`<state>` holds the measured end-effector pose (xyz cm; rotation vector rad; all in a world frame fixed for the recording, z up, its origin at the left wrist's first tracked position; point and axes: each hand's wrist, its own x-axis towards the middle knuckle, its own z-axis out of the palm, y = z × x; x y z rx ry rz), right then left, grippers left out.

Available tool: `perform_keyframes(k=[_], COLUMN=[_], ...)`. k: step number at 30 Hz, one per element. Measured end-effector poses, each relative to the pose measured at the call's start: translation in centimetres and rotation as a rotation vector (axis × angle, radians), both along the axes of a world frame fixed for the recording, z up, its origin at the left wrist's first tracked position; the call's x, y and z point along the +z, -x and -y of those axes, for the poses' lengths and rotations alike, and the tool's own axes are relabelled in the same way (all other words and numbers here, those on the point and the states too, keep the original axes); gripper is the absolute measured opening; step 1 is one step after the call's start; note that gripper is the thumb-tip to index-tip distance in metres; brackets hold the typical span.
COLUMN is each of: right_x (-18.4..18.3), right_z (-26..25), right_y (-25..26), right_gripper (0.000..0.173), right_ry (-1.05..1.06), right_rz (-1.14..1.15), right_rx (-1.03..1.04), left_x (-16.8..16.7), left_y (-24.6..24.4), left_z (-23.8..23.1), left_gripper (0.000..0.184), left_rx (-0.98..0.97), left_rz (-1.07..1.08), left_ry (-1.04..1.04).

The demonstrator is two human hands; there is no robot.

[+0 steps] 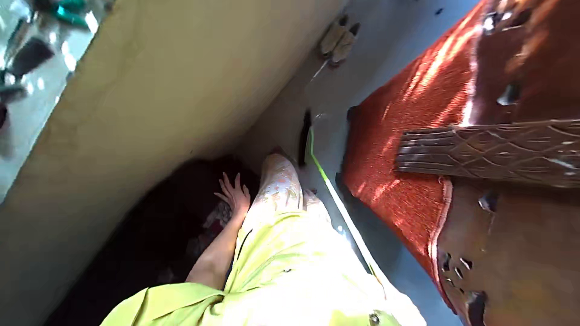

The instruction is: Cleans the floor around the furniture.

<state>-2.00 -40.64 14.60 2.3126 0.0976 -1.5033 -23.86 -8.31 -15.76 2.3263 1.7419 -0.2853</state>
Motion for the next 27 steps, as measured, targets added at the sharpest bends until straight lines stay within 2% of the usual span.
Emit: perform_keyframes(k=[1,2,3,5,7,8,11,15,20,24,27], right_x=[-1.9,-6.9,-10.6,-15.7,-20.5,-22.6,-26.5,-29.4,-28.5,-29.1,-31.0], right_z=[-1.1,1.0,0.8,-1.9,-5.1,-6.8,-10.1,-11.6,-11.6,-10.2,-6.2], right_y=[-0.6,1.0,-0.3,-2.9,-3.9,-4.1,-3.9,-1.4,0.3,2.6,3.4], right_gripper=[0.05,0.047,0.048,0.051,0.051,0.051,0.052,0.054,0.056,0.055,0.055], right_ry=[-0.046,-0.314,-0.439,-0.556,-0.617,-0.639,-0.583,-0.507,-0.503,-0.543,-0.55], right_rz=[-0.058,0.254,0.193,0.02,-0.029,-0.054,-0.203,-0.35,-0.402,-0.411,-0.43], right_rx=[0.02,0.165,0.119,0.011,-0.147,-0.188,-0.235,-0.178,-0.153,0.076,0.314], left_x=[0.4,0.7,1.2,2.2,2.5,2.3,1.6,-0.1,-3.2,-3.8,-4.5], left_y=[1.6,2.9,3.8,4.9,6.2,6.6,7.7,8.6,8.9,9.0,9.4], left_z=[2.0,3.6,4.7,6.3,7.1,7.3,9.4,14.0,15.6,15.4,17.3], left_gripper=[0.057,0.064,0.072,0.098,0.125,0.135,0.149,0.144,0.128,0.108,0.095], left_rx=[0.035,0.101,0.209,0.531,0.816,0.892,0.897,0.771,0.658,0.621,0.621], left_rz=[-0.02,-0.025,-0.009,0.044,0.118,0.164,0.156,0.029,-0.057,-0.021,0.058], left_ry=[-0.011,-0.017,-0.002,0.096,0.201,0.235,0.273,0.174,-0.053,-0.202,-0.234])
